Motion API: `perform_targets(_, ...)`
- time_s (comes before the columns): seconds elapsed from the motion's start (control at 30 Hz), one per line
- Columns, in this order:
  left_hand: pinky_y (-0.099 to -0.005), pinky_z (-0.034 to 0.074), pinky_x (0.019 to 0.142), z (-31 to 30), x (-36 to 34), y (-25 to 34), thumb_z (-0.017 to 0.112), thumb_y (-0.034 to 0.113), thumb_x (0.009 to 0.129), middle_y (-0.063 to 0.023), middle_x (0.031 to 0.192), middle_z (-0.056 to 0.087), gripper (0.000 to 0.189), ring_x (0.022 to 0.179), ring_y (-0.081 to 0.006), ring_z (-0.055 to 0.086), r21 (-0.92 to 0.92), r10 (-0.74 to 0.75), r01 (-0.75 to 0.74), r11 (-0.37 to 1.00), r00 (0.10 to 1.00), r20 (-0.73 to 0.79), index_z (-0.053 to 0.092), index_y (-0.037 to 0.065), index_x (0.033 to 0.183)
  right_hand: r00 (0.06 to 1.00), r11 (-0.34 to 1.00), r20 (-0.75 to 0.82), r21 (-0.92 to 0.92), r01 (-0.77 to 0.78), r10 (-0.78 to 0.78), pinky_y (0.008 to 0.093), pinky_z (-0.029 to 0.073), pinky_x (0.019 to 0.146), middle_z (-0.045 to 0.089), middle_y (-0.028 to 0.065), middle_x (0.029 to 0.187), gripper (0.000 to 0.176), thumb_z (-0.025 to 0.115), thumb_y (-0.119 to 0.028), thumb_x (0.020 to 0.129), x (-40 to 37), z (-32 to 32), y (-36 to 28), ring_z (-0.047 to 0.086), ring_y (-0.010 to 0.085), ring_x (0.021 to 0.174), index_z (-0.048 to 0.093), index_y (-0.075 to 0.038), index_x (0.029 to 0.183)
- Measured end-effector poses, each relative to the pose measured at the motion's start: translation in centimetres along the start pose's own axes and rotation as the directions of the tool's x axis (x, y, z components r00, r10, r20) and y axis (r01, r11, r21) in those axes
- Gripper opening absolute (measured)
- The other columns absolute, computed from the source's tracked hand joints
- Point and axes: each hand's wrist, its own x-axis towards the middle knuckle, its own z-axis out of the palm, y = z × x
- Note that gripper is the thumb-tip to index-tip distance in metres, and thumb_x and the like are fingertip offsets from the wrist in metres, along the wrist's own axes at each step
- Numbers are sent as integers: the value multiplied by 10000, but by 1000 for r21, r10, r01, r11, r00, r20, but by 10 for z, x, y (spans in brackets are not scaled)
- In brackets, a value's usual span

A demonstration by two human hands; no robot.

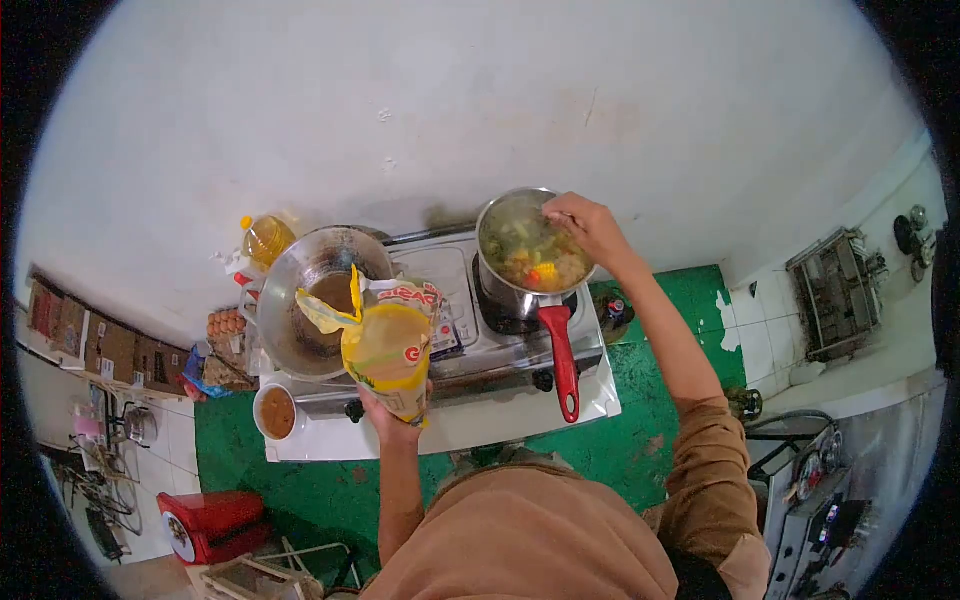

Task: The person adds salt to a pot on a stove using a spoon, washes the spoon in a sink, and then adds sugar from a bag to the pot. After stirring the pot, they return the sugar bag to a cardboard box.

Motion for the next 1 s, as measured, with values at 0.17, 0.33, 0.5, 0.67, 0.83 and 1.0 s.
perform_targets(0.17, -423, 529, 552, -5, 1, 0, 343, 579, 852, -120, 1030, 601, 585, 749, -300, 621, 47, 13, -15, 999, 999, 48, 476, 114, 1181, 989, 990, 61, -42, -134, 136, 392, 462, 743, 589, 170, 862, 194, 509, -193, 878, -10, 17, 27, 570, 349, 846, 562, -7, 896)
perform_targets(0.33, -420, 520, 533, -1, -4, 1, 335, 573, 858, -121, 1027, 601, 589, 765, -300, 620, 65, 24, -20, 998, 997, -69, 473, 100, 1181, 957, 948, 80, -176, -263, 280, 402, 467, 683, 585, 187, 799, 252, 438, -215, 903, -13, 11, 23, 579, 348, 745, 537, 13, 864)
perform_targets(0.5, -433, 530, 582, -9, -1, 0, 344, 572, 853, -119, 1040, 596, 582, 808, -294, 614, 87, 35, -37, 996, 999, 27, 464, 115, 1195, 843, 818, -3, 242, -522, 539, 341, 460, 565, 581, 105, 660, 282, 437, -248, 905, -5, -11, -5, 568, 214, 520, 542, 5, 839)
perform_targets(0.67, -445, 534, 600, -10, 3, 0, 345, 577, 848, -108, 1052, 594, 587, 812, -295, 615, 9, -10, 10, 1000, 999, 35, 459, 126, 1205, 920, 909, -80, 209, -360, 383, 293, 458, 581, 576, 73, 660, 260, 487, -244, 891, 9, -17, -26, 571, 168, 578, 562, -2, 835)
perform_targets(0.83, -446, 535, 588, -13, 5, -1, 353, 571, 846, -102, 1072, 590, 580, 827, -296, 615, 19, -1, 0, 1000, 997, 79, 459, 131, 1208, 969, 934, -57, 286, -214, 239, 306, 453, 595, 583, 80, 672, 217, 530, -226, 871, 0, 16, -7, 568, 169, 615, 580, -15, 860)
perform_targets(1.0, -437, 537, 578, -11, 3, -1, 354, 549, 859, -97, 1076, 590, 554, 829, -286, 618, -2, -12, 12, 1000, 998, 54, 458, 133, 1210, 969, 972, 79, 4, -236, 235, 377, 448, 663, 594, 133, 760, 207, 510, -216, 875, -18, 17, 4, 575, 298, 718, 579, -21, 862)
